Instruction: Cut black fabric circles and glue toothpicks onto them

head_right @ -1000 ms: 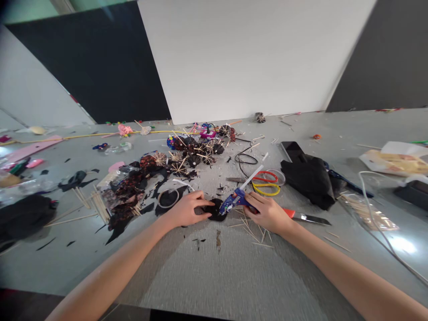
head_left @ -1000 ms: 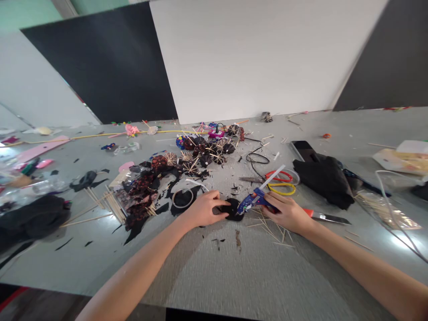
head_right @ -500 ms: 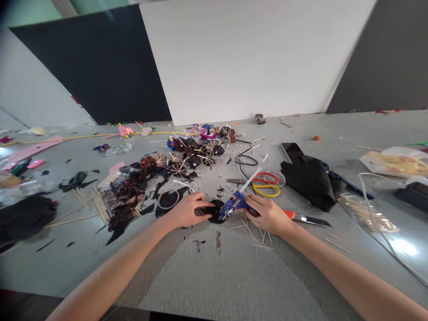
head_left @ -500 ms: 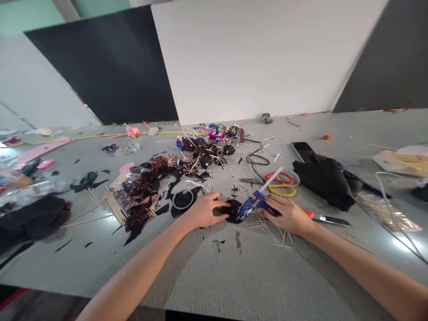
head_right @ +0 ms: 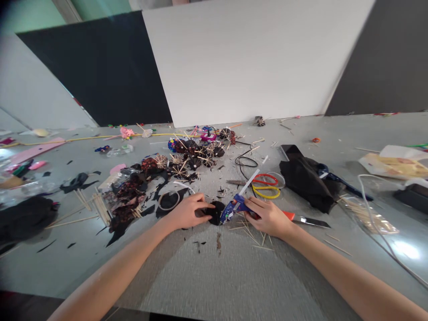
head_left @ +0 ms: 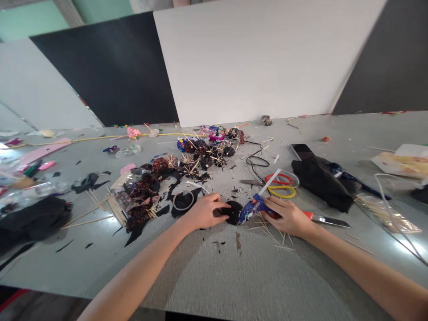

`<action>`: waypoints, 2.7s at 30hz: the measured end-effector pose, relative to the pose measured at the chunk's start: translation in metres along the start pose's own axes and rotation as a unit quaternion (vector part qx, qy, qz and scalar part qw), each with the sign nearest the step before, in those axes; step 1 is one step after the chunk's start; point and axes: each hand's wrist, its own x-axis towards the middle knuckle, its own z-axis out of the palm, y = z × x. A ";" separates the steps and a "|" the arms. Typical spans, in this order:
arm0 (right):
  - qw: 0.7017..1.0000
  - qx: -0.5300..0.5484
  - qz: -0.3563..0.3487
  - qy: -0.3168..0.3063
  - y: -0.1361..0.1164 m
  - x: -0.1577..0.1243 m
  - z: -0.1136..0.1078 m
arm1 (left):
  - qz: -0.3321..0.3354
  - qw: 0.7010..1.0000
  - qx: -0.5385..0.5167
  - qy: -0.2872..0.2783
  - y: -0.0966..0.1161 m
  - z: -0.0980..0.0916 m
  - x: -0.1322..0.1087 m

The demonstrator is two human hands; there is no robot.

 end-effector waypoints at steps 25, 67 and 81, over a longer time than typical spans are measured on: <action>0.981 -0.134 0.119 -0.077 0.021 0.015 -0.022 | 0.024 0.996 0.072 -0.037 0.013 -0.004 0.001; 0.954 0.140 0.184 -0.193 -0.082 0.158 -0.006 | -0.091 0.681 -0.692 0.221 0.016 0.011 0.016; 0.922 0.223 0.208 -0.239 -0.079 0.165 0.002 | -0.084 0.692 -0.684 0.215 0.018 0.019 0.017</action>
